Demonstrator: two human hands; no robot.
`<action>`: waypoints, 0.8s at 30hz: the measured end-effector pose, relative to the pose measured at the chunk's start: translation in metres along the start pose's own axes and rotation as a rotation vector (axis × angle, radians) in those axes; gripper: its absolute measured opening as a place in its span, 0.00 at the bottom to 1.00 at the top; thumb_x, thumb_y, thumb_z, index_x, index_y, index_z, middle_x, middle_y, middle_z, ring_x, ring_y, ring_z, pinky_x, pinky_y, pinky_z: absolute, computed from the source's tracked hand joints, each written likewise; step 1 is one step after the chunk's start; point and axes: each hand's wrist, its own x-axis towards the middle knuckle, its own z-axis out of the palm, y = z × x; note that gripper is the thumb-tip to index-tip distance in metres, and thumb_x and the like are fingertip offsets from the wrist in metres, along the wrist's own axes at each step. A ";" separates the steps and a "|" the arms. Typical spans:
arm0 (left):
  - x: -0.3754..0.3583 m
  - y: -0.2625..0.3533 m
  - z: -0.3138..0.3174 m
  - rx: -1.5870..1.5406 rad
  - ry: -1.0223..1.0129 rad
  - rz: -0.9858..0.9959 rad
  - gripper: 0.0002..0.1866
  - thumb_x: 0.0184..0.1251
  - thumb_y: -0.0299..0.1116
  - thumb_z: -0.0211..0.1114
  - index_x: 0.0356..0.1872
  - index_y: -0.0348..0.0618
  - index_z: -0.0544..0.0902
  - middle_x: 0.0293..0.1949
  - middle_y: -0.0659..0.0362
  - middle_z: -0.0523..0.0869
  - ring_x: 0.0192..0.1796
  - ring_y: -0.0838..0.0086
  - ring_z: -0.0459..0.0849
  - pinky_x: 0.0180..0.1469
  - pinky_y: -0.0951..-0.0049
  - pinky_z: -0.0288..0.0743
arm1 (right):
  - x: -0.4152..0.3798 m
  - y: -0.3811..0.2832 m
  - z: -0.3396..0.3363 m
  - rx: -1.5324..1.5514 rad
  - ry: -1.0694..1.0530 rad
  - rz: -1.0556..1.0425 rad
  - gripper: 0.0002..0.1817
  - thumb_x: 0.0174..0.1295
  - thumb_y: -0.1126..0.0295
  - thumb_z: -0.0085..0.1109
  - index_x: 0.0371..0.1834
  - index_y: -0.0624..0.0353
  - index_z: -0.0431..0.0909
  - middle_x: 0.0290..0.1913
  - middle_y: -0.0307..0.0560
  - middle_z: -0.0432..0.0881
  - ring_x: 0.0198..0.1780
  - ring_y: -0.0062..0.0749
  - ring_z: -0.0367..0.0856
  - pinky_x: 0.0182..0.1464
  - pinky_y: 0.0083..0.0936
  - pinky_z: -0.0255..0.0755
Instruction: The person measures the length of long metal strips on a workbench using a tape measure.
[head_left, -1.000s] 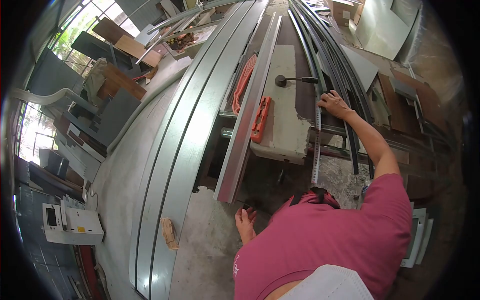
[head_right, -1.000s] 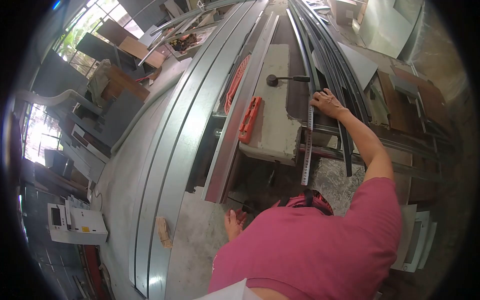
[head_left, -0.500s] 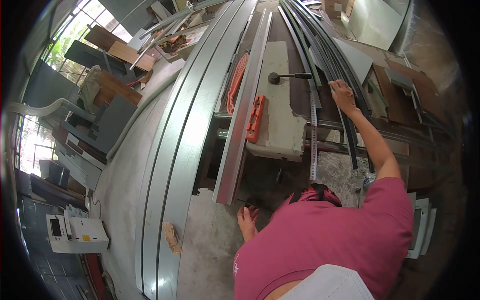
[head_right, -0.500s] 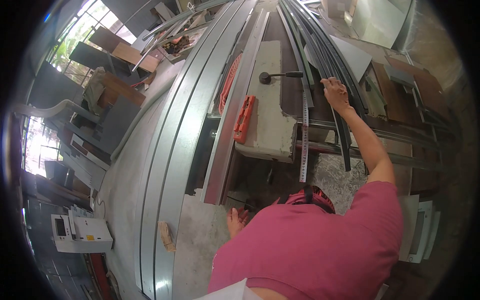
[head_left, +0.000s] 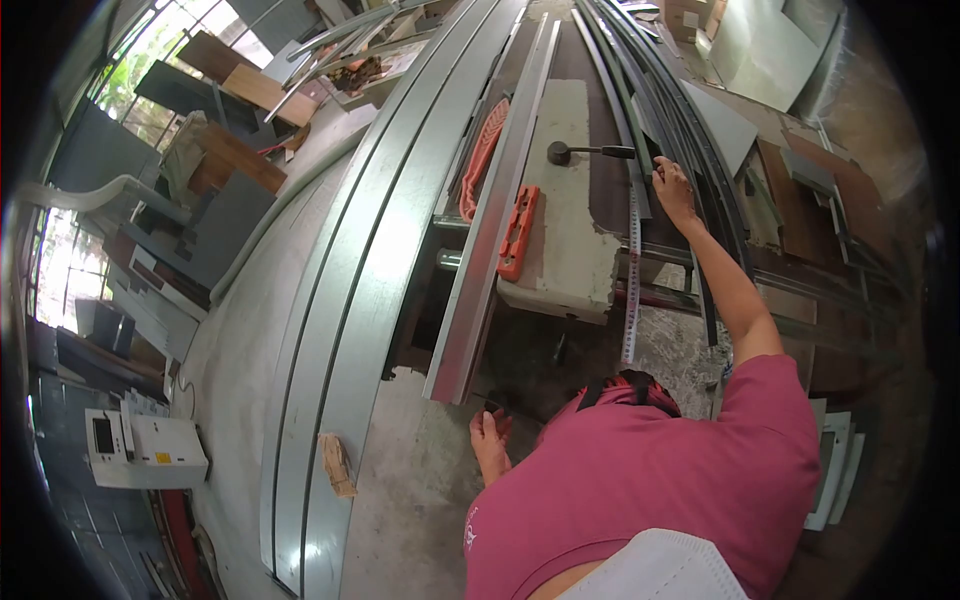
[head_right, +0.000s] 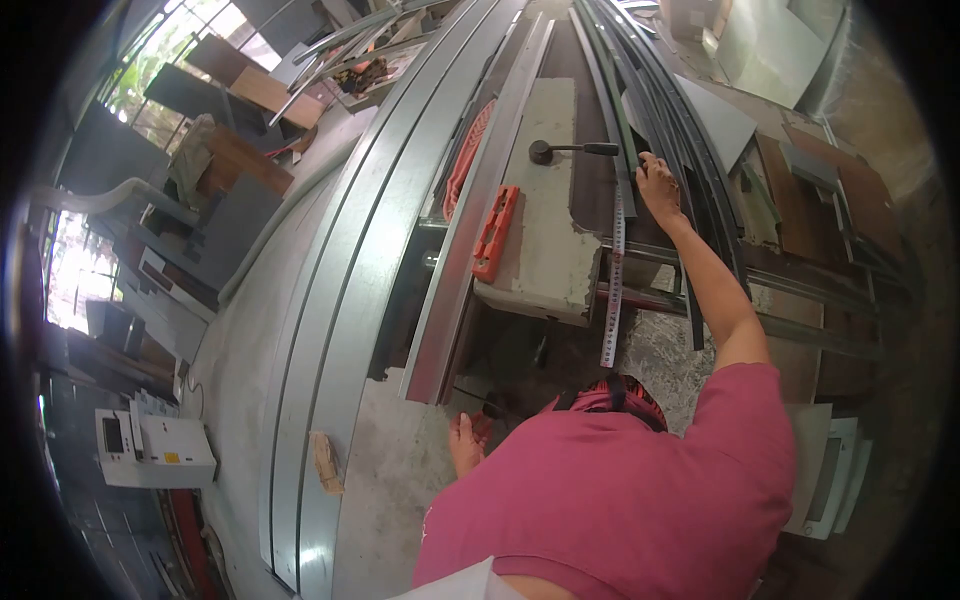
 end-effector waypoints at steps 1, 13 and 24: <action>-0.002 -0.003 -0.003 -0.022 0.020 0.009 0.26 0.69 0.44 0.55 0.61 0.39 0.63 0.48 0.53 0.78 0.43 0.68 0.81 0.47 0.67 0.74 | 0.004 0.003 0.008 0.025 0.045 0.028 0.17 0.61 0.67 0.53 0.52 0.58 0.70 0.43 0.53 0.78 0.46 0.48 0.78 0.47 0.39 0.72; -0.014 -0.013 -0.017 -0.068 0.156 0.001 0.25 0.69 0.43 0.54 0.59 0.39 0.65 0.48 0.52 0.78 0.44 0.67 0.80 0.48 0.68 0.74 | 0.044 -0.004 0.038 -0.184 -0.277 0.423 0.27 0.60 0.52 0.55 0.56 0.60 0.68 0.55 0.61 0.74 0.57 0.56 0.72 0.56 0.46 0.67; -0.027 0.010 -0.036 0.065 -0.058 0.074 0.16 0.71 0.42 0.53 0.46 0.38 0.76 0.40 0.56 0.82 0.42 0.74 0.81 0.48 0.73 0.74 | 0.076 0.039 0.011 0.822 -0.306 0.607 0.16 0.62 0.57 0.55 0.41 0.59 0.73 0.35 0.42 0.74 0.31 0.29 0.76 0.36 0.30 0.78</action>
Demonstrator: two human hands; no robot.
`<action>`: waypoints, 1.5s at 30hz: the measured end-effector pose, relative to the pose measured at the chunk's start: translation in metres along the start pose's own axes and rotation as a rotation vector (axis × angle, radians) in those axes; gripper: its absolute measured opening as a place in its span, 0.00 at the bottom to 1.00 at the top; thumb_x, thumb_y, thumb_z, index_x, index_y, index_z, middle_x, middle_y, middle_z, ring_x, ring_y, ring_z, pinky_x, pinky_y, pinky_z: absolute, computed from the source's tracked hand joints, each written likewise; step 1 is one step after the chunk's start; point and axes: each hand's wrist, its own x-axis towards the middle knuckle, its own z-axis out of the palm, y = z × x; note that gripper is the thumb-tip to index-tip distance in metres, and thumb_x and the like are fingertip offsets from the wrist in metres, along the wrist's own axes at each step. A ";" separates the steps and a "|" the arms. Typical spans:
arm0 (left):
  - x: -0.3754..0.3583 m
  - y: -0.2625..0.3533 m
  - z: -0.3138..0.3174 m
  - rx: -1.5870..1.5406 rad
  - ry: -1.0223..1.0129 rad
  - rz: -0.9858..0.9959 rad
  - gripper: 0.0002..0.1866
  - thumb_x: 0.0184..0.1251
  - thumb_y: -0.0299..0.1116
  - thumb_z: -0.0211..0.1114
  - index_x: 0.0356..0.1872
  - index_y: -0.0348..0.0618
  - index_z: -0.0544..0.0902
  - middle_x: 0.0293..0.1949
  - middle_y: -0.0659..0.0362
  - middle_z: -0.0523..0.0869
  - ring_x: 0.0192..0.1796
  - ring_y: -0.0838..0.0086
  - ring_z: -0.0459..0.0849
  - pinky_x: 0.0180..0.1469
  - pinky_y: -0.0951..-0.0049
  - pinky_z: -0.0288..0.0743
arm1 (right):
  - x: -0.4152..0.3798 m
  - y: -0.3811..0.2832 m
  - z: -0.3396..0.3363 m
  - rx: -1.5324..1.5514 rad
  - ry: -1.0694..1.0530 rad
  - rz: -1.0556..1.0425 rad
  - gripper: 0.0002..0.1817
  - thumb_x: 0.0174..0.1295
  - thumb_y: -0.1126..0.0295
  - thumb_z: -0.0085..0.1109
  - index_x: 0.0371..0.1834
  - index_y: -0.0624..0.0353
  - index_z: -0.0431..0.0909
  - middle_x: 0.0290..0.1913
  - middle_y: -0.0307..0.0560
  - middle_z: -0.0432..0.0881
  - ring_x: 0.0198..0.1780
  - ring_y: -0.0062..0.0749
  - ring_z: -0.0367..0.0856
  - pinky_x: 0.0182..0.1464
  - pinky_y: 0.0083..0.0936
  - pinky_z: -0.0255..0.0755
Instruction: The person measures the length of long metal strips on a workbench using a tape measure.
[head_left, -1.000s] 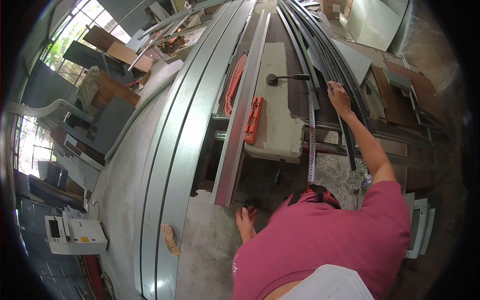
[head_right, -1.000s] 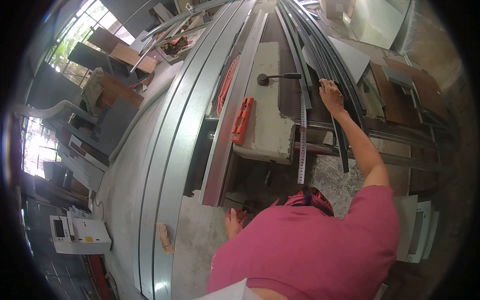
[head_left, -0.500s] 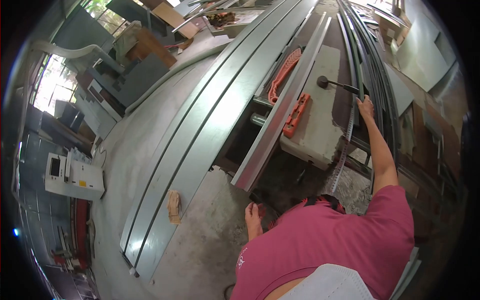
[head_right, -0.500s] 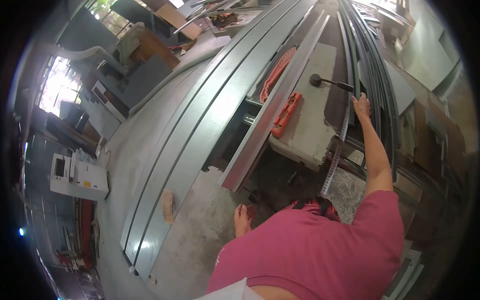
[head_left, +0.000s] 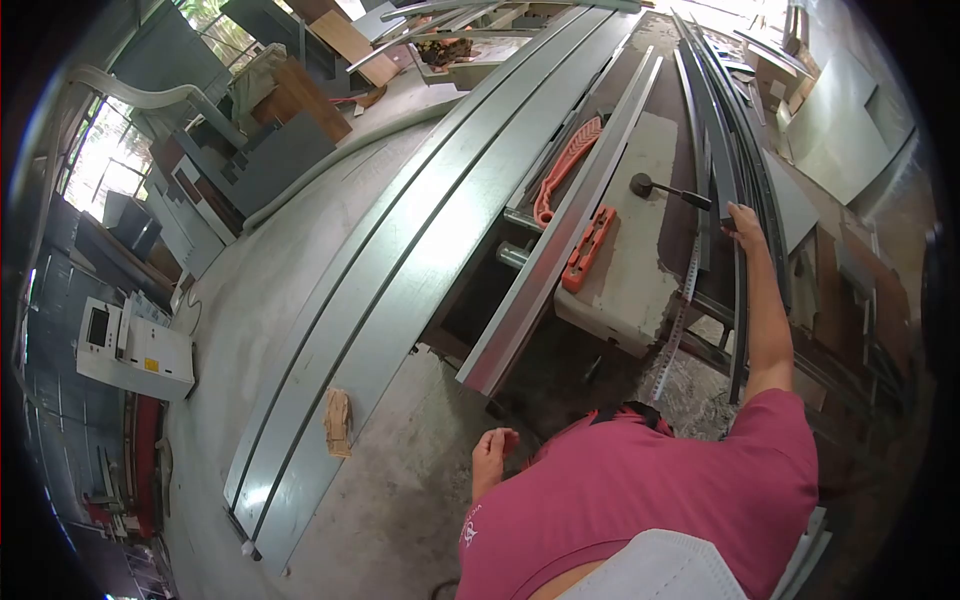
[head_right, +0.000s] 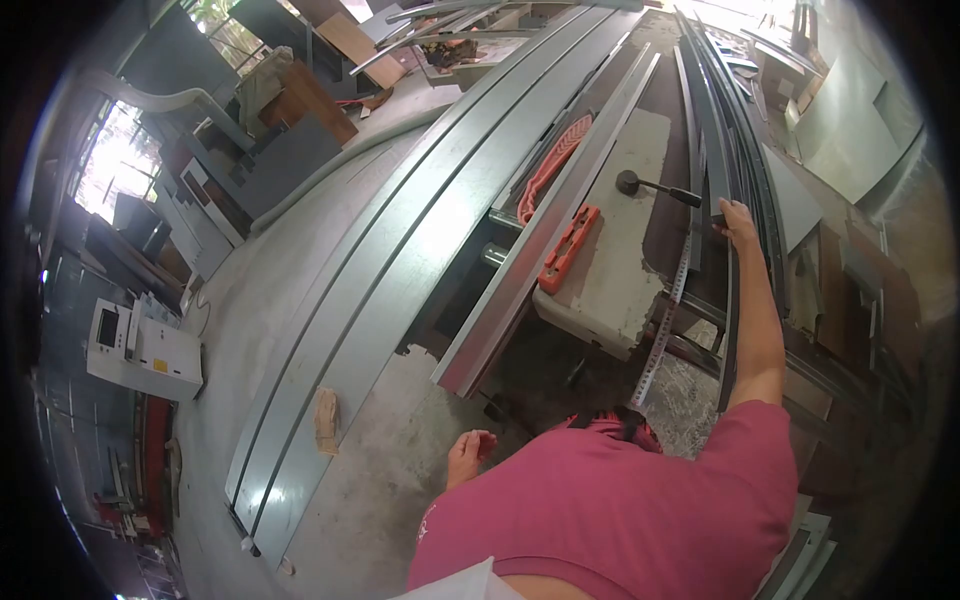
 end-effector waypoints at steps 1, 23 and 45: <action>-0.007 0.016 0.004 0.045 -0.086 -0.006 0.17 0.71 0.43 0.52 0.45 0.38 0.77 0.40 0.56 0.83 0.42 0.75 0.80 0.50 0.74 0.73 | -0.005 -0.010 -0.005 0.001 0.006 -0.005 0.16 0.62 0.57 0.55 0.41 0.59 0.73 0.35 0.42 0.74 0.31 0.29 0.76 0.36 0.30 0.78; 0.014 0.181 0.151 -0.450 -0.903 -0.295 0.35 0.69 0.51 0.47 0.65 0.31 0.57 0.62 0.41 0.65 0.64 0.50 0.66 0.63 0.56 0.66 | -0.321 -0.103 0.110 -0.455 -1.591 -0.072 0.17 0.67 0.58 0.49 0.44 0.61 0.77 0.38 0.42 0.81 0.41 0.23 0.78 0.44 0.22 0.72; -0.123 0.201 -0.014 0.104 -0.185 0.069 0.23 0.68 0.34 0.54 0.62 0.35 0.67 0.49 0.53 0.80 0.49 0.74 0.78 0.53 0.75 0.71 | -0.046 -0.002 0.152 0.953 -0.699 0.438 0.18 0.65 0.67 0.47 0.54 0.66 0.69 0.48 0.47 0.75 0.51 0.34 0.74 0.57 0.34 0.67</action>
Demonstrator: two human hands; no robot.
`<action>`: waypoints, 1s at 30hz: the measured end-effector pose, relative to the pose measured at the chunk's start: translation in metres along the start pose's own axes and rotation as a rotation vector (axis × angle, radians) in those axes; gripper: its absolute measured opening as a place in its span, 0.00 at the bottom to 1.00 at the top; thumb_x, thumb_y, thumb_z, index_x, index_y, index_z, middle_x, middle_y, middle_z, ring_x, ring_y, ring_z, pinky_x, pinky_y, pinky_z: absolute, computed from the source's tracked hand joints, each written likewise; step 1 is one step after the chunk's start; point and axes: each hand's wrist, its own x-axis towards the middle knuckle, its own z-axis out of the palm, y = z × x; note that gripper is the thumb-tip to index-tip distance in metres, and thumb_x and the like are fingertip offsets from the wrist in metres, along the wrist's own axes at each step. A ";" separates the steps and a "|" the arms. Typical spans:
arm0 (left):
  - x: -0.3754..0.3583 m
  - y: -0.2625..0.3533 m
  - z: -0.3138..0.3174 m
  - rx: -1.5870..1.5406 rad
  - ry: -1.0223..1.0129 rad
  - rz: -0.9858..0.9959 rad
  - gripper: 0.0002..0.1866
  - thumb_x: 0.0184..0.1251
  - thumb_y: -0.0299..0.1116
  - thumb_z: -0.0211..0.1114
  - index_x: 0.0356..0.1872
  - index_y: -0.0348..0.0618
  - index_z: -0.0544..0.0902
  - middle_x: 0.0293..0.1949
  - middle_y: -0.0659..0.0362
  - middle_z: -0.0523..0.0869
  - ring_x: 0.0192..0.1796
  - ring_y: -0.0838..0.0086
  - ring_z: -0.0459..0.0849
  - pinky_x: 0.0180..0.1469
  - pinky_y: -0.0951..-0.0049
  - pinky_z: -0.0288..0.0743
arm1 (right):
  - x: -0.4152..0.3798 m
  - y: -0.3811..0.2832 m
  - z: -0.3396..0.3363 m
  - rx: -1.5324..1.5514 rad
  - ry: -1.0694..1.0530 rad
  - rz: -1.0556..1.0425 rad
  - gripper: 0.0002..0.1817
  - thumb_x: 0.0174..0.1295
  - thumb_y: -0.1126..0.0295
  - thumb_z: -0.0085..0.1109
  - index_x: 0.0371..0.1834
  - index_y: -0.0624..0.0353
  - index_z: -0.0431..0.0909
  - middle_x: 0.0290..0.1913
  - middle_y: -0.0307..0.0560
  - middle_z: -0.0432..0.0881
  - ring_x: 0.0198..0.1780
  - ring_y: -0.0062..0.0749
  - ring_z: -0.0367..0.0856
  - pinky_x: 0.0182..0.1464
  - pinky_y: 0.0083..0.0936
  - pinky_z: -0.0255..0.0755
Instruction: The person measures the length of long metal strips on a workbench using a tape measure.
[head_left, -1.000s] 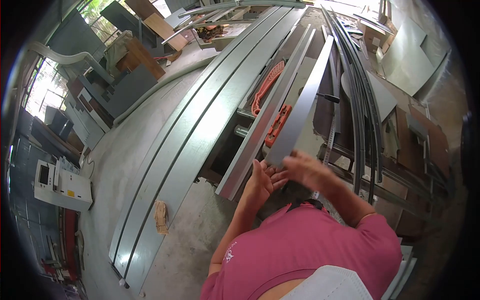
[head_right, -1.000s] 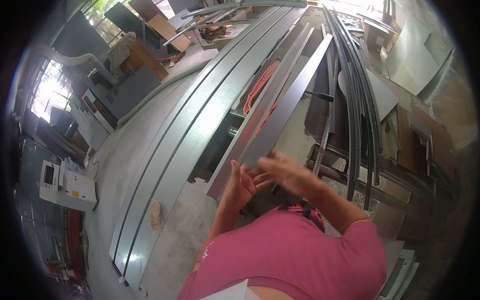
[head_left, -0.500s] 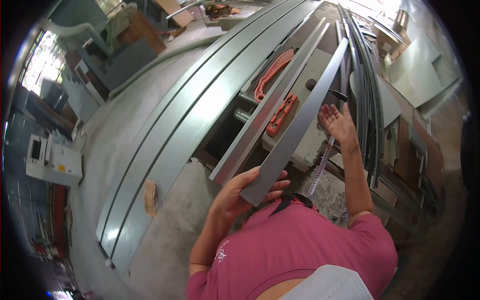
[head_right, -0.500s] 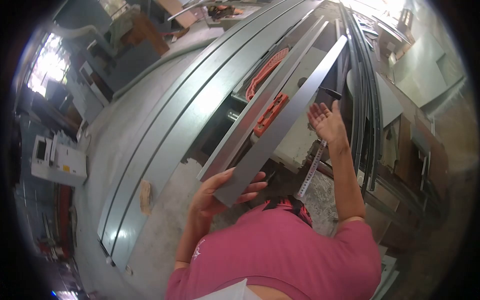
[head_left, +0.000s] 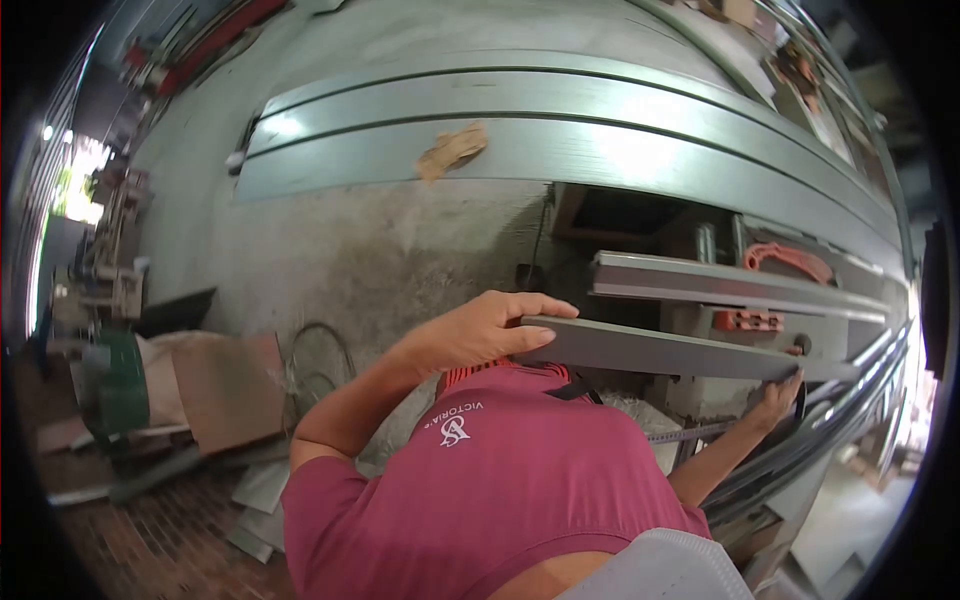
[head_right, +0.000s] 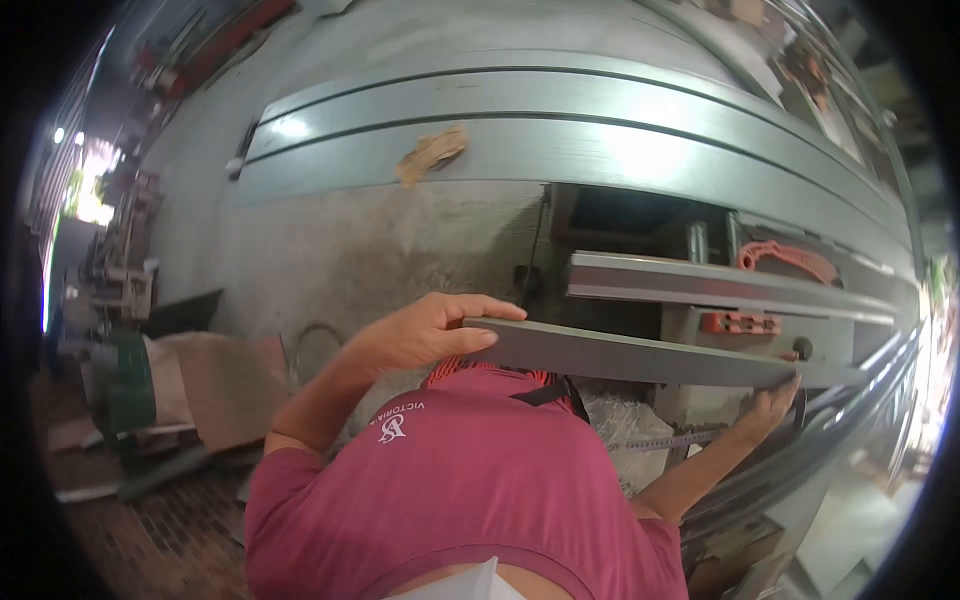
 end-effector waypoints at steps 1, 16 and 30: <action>-0.009 -0.003 0.002 0.002 0.104 0.048 0.19 0.68 0.34 0.56 0.58 0.38 0.72 0.47 0.57 0.80 0.48 0.78 0.77 0.53 0.77 0.70 | -0.007 0.012 0.020 0.055 -0.035 0.047 0.18 0.65 0.67 0.47 0.54 0.67 0.68 0.47 0.48 0.74 0.51 0.36 0.73 0.56 0.35 0.68; -0.249 -0.164 -0.230 -0.367 0.741 0.345 0.16 0.65 0.42 0.58 0.42 0.38 0.78 0.37 0.58 0.78 0.38 0.72 0.79 0.33 0.67 0.79 | -0.241 0.285 0.261 -0.030 -0.557 0.076 0.40 0.63 0.44 0.48 0.67 0.65 0.53 0.62 0.65 0.65 0.65 0.47 0.63 0.67 0.43 0.58; -0.475 -0.246 -0.374 -0.397 1.186 0.335 0.21 0.66 0.50 0.55 0.36 0.39 0.76 0.31 0.60 0.76 0.36 0.74 0.76 0.35 0.72 0.73 | -0.391 0.542 0.286 -0.160 -0.228 0.280 0.24 0.64 0.50 0.52 0.52 0.57 0.63 0.50 0.55 0.75 0.54 0.48 0.74 0.55 0.49 0.70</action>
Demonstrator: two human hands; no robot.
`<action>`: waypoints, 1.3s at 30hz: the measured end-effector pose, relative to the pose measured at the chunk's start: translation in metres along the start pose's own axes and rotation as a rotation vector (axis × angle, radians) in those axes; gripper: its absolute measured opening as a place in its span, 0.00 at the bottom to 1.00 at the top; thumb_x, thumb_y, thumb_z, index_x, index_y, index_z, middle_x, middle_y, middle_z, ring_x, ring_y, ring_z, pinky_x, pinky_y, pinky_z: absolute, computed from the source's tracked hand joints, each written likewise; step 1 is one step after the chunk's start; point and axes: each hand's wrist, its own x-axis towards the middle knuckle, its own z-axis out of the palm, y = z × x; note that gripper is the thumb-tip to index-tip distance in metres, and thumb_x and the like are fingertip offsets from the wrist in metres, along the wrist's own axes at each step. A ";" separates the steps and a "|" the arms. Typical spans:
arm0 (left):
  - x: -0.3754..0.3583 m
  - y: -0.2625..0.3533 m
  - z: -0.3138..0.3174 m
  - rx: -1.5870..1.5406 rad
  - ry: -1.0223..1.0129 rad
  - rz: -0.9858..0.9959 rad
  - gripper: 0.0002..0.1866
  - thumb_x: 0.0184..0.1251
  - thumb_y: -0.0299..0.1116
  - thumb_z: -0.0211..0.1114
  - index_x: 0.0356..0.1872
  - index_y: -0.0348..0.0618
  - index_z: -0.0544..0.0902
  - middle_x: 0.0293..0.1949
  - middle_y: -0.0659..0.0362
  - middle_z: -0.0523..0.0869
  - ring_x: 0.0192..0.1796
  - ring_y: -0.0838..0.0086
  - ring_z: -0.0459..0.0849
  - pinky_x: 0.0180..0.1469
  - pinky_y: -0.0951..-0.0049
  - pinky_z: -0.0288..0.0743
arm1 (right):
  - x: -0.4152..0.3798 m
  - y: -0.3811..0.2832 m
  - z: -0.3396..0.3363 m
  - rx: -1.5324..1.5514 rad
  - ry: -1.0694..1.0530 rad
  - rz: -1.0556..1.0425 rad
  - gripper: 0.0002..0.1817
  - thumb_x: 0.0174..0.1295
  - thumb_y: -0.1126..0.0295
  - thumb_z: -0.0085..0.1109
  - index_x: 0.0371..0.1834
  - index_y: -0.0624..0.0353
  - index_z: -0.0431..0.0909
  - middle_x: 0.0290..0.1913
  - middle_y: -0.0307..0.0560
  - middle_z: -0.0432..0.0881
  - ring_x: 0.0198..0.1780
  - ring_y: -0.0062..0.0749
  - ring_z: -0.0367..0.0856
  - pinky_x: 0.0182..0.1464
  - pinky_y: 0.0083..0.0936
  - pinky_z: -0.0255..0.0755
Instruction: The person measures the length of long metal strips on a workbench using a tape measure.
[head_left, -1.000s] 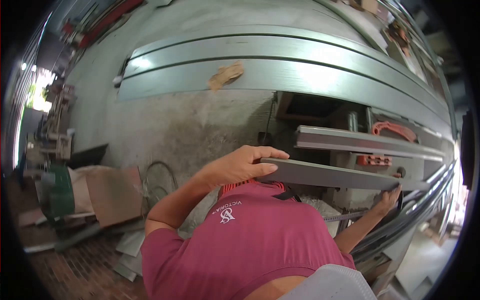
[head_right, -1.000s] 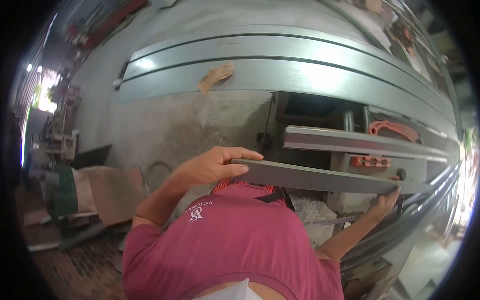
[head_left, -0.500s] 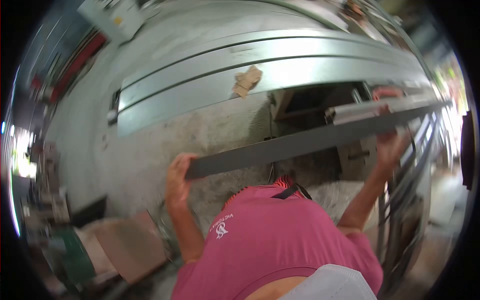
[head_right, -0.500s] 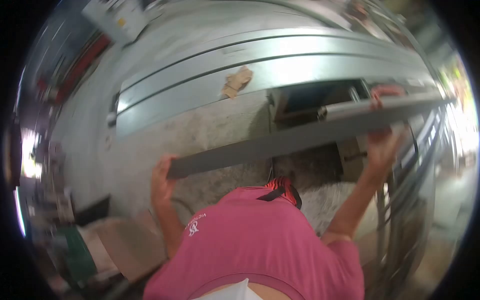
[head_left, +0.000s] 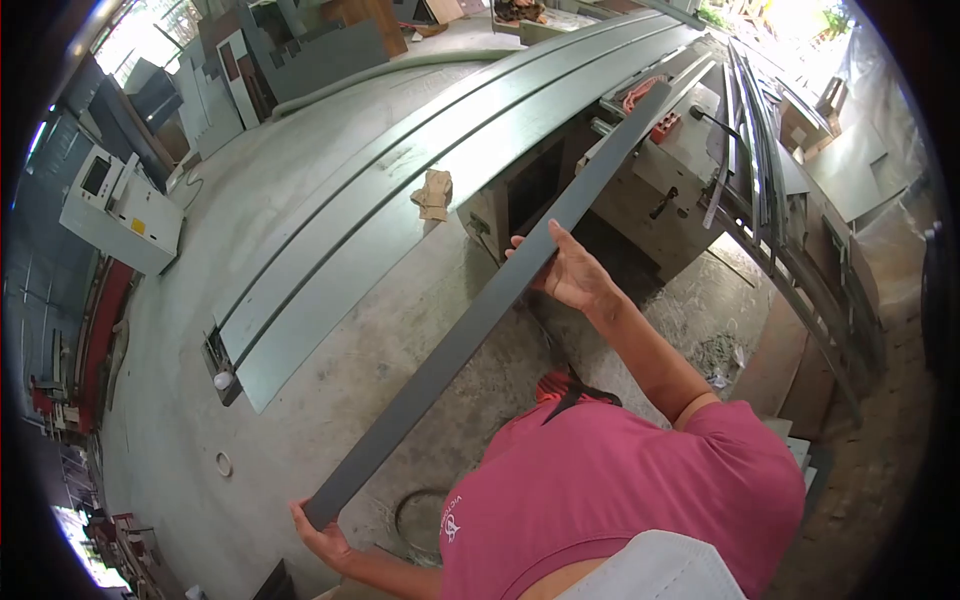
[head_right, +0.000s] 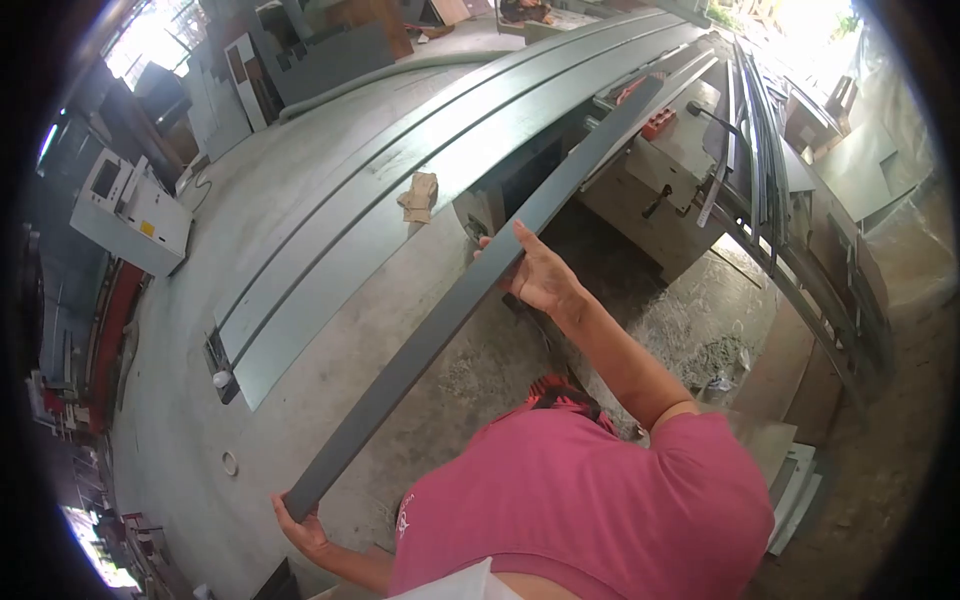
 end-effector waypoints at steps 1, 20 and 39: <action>-0.001 -0.002 -0.005 -0.012 0.000 0.012 0.21 0.66 0.50 0.55 0.36 0.39 0.76 0.31 0.60 0.76 0.36 0.74 0.76 0.35 0.72 0.73 | 0.003 0.006 -0.004 -0.003 -0.016 -0.005 0.24 0.64 0.50 0.52 0.52 0.57 0.63 0.50 0.55 0.75 0.54 0.48 0.74 0.55 0.49 0.70; 0.008 -0.008 -0.010 -0.172 -0.016 0.088 0.28 0.62 0.59 0.55 0.42 0.41 0.73 0.35 0.58 0.78 0.38 0.72 0.79 0.37 0.72 0.77 | 0.018 0.043 -0.018 0.283 0.087 0.024 0.27 0.61 0.40 0.48 0.38 0.57 0.74 0.43 0.46 0.80 0.53 0.42 0.76 0.49 0.43 0.76; -0.011 -0.063 -0.010 -0.296 0.334 0.058 0.28 0.67 0.51 0.54 0.55 0.36 0.67 0.48 0.54 0.76 0.47 0.61 0.80 0.41 0.68 0.80 | 0.013 0.076 -0.036 0.520 0.130 0.120 0.37 0.57 0.29 0.32 0.34 0.54 0.73 0.32 0.39 0.75 0.40 0.32 0.75 0.51 0.38 0.65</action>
